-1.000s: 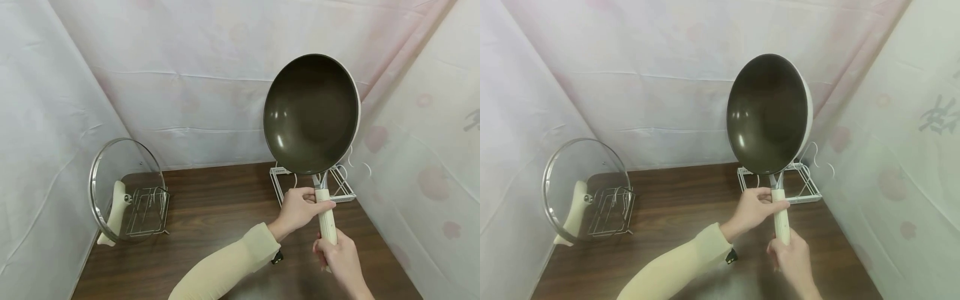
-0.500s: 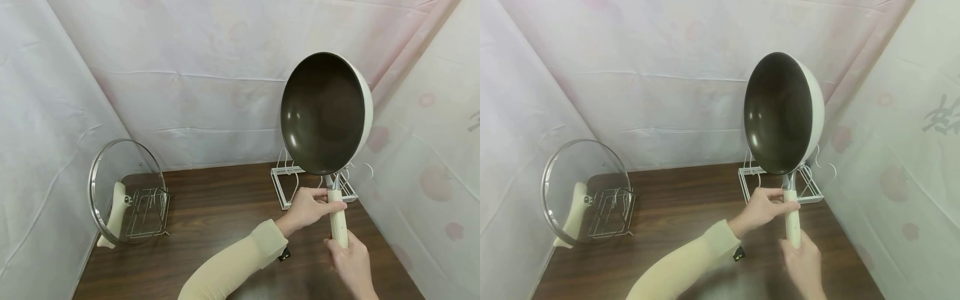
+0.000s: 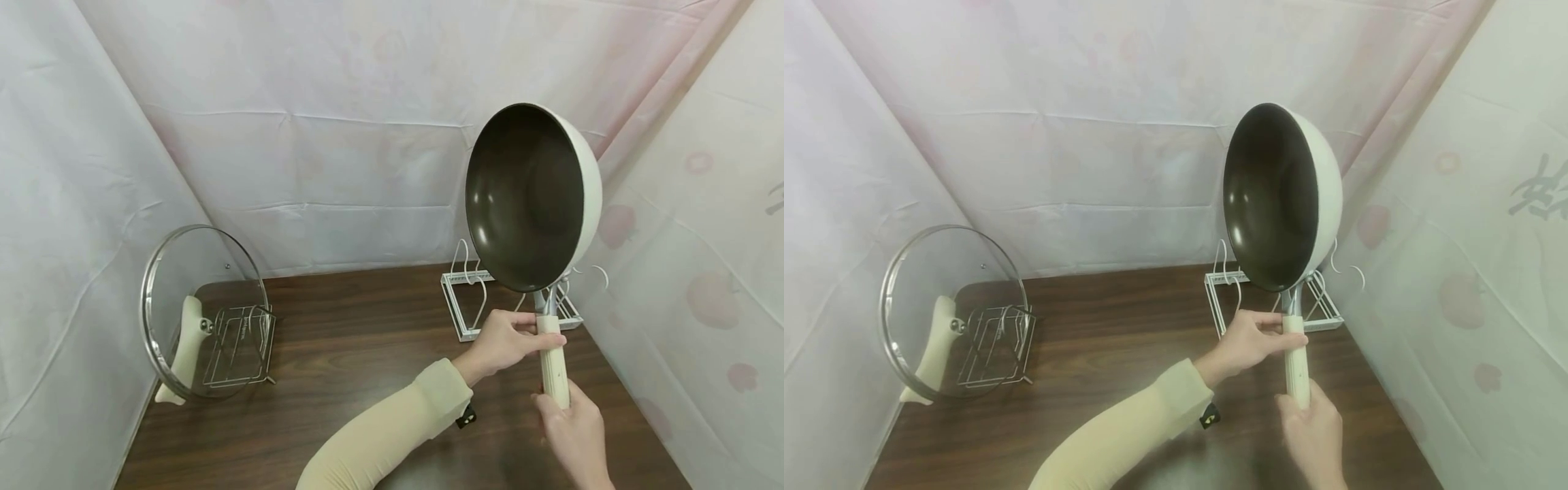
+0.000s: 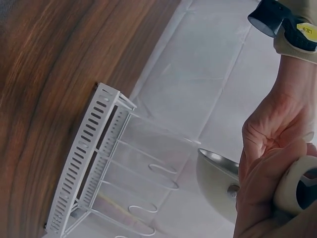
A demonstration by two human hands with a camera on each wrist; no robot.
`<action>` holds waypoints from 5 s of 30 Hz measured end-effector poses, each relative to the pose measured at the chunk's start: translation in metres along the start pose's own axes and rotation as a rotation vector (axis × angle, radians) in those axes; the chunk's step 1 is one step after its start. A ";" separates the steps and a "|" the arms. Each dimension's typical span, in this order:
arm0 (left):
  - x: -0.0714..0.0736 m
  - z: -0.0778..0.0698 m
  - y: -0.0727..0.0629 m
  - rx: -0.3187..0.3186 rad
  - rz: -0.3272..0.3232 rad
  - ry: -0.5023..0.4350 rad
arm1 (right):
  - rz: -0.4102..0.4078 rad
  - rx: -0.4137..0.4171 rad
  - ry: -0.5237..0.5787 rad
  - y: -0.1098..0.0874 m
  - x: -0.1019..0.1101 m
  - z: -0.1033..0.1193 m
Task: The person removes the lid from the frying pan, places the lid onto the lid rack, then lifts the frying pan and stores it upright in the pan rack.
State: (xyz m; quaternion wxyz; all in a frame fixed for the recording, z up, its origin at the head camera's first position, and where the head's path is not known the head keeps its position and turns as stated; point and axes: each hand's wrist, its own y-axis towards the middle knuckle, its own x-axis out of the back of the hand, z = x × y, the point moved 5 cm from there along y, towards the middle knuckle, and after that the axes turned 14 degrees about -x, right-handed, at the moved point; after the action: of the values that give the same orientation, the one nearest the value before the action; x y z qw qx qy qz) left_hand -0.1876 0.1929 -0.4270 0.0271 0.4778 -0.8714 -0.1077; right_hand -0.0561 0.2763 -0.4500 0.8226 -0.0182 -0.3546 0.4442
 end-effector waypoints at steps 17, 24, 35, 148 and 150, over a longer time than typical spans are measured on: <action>-0.002 0.029 -0.005 0.046 -0.015 -0.095 | -0.019 -0.022 0.004 0.002 -0.011 -0.016; 0.003 0.036 -0.007 0.053 -0.016 -0.071 | -0.027 -0.014 -0.001 0.003 -0.016 -0.019; 0.004 0.045 -0.008 0.066 -0.008 -0.109 | -0.012 -0.031 -0.006 0.001 -0.020 -0.021; 0.051 0.114 -0.046 0.271 0.049 0.049 | 0.317 -0.134 0.235 0.015 -0.081 -0.070; 0.053 0.113 -0.043 0.264 0.057 0.001 | 0.315 -0.141 0.221 0.018 -0.075 -0.069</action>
State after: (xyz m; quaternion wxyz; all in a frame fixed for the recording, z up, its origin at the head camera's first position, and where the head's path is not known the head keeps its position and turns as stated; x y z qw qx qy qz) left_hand -0.1978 0.1441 -0.5493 -0.0326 0.4521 -0.8913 0.0091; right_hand -0.0545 0.2510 -0.5506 0.7736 -0.1793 -0.2852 0.5366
